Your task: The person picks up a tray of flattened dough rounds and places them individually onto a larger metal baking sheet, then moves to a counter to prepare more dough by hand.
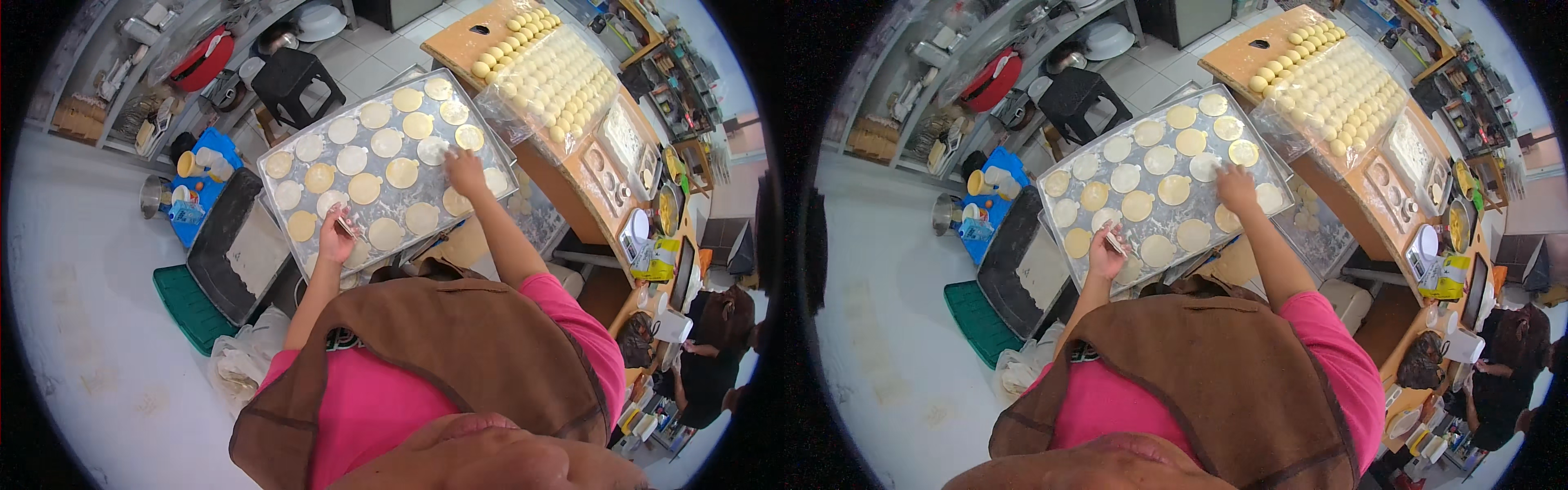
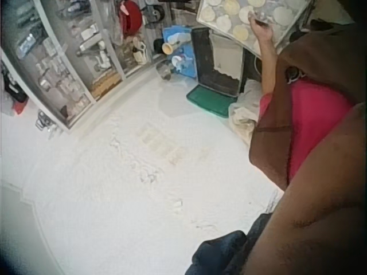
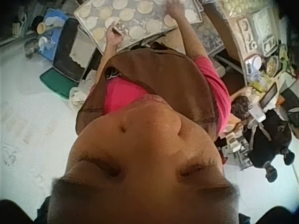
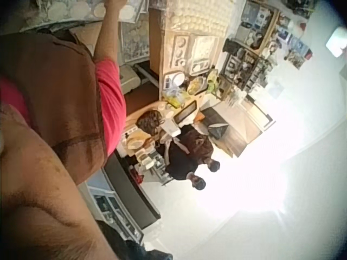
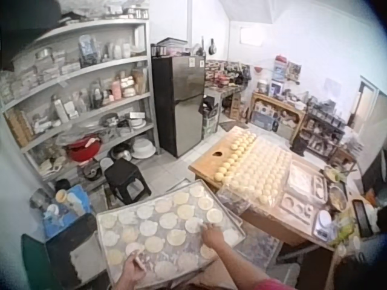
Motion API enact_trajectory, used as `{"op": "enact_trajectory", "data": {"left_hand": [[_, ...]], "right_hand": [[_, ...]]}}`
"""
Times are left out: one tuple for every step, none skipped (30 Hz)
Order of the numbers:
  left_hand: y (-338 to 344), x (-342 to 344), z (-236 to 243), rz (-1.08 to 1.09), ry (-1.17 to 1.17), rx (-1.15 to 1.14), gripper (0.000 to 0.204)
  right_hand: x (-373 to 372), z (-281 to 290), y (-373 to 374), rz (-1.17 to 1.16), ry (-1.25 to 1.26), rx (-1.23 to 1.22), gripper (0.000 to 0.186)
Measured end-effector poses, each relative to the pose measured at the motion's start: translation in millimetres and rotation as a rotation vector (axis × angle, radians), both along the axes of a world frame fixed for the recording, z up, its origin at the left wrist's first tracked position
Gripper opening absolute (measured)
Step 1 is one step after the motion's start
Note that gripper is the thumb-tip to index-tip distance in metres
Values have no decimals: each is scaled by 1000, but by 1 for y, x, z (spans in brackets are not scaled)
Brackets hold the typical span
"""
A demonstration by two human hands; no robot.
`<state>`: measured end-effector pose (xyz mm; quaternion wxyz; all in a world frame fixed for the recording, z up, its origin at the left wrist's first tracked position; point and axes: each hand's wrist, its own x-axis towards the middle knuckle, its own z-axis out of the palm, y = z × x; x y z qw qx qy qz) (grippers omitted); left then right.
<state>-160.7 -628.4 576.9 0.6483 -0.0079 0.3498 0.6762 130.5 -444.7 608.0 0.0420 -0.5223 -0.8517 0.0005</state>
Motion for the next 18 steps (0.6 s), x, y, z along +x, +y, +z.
{"op": "enact_trajectory", "data": {"left_hand": [[0, 1, 3, 4, -2, -8, 29], [0, 1, 4, 8, -4, -15, 28], [0, 2, 5, 6, -3, -17, 28], [0, 2, 5, 1, -29, -13, 27], [1, 2, 5, -6, -54, -8, 27], [2, 3, 5, -11, -54, -9, 27], [3, 4, 6, -17, -63, -20, 26], [4, 5, 7, -23, -74, -31, 26], [6, 6, 8, -26, -72, -32, 26], [7, 6, 8, -34, -73, -28, 26], [8, 6, 7, -42, -74, -26, 26], [8, 6, 7, -42, -74, -28, 26], [9, 7, 8, -36, -74, -22, 25], [9, 8, 8, -29, -75, -16, 24], [11, 9, 8, -28, -76, -18, 24], [12, 9, 7, -35, -78, -20, 23], [13, 10, 8, -40, -80, -22, 23], [14, 10, 6, -35, -80, -24, 23]], "right_hand": [[7, 0, 5, -83, -23, 26, 36], [14, -2, 10, -84, -23, 24, 36], [22, -3, 14, -133, 17, 74, 35], [28, -4, 17, -183, 56, 126, 33], [34, -6, 20, -186, 57, 125, 33], [39, -8, 22, -168, 66, 97, 34], [39, -5, 21, -146, 77, 69, 35], [40, -2, 20, -148, 78, 68, 35], [41, 1, 19, -155, 115, 56, 37], [40, 7, 16, -158, 152, 44, 40], [39, 10, 11, -159, 152, 41, 40], [38, 13, 5, -128, 105, 11, 42], [39, 14, 0, -96, 59, -18, 43], [40, 11, -4, -96, 58, -19, 43], [41, 6, -8, -61, 38, -29, 43], [40, 6, -12, -24, 18, -39, 43], [38, 7, -14, -20, 18, -42, 43], [36, 7, -15, -29, 42, -17, 40]]}}
